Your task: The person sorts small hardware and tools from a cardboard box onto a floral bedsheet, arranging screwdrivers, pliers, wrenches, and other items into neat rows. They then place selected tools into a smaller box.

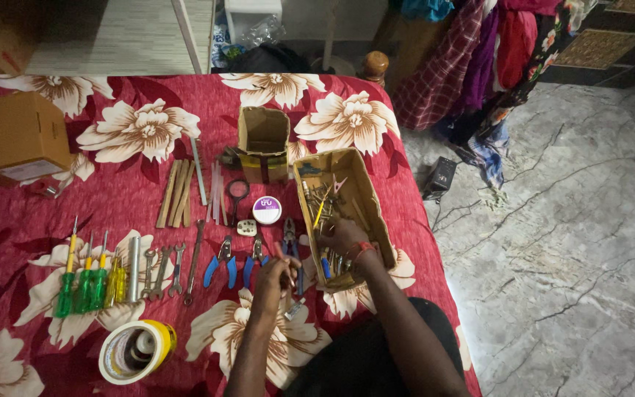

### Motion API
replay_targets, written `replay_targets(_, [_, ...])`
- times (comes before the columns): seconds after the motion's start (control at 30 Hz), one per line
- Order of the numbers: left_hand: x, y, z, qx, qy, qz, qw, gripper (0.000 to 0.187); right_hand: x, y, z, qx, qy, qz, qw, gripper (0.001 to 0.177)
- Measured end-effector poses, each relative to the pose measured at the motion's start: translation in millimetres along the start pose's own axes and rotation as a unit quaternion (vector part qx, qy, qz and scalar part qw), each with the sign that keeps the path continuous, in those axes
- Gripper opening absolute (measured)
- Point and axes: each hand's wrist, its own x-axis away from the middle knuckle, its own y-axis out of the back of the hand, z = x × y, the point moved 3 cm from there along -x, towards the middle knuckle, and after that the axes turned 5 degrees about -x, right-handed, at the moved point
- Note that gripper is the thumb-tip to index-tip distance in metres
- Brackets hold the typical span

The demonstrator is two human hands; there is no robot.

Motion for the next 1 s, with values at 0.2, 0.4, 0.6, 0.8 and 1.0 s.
replay_targets(0.2, [6.3, -13.2, -23.6, 0.082, -0.025, 0.046, 0.995, 0.021, 14.9, 11.4, 24.6, -0.076, 0.021, 0.008, 0.997, 0.037])
replay_targets(0.4, [15.4, -17.3, -30.3, 0.142, -0.003, 0.033, 0.989, 0.021, 45.2, 59.1, 75.4, -0.281, 0.091, 0.063, 0.953, 0.036])
replay_targets(0.6, [27.3, -23.5, -53.6, 0.018, -0.01, 0.021, 1.0, 0.04, 60.9, 39.6, 114.2, -0.351, 0.124, 0.139, 0.918, 0.025])
replay_targets(0.8, [36.4, -13.3, -65.3, -0.042, -0.024, -0.03, 0.998, 0.033, 51.4, 18.9, 108.7, -0.239, 0.105, 0.155, 0.953, 0.021])
replay_targets(1.0, [18.0, 6.9, -42.7, -0.095, -0.061, -0.055, 0.992, 0.025, 50.4, 11.7, 101.8, -0.364, 0.093, 0.212, 0.902, 0.021])
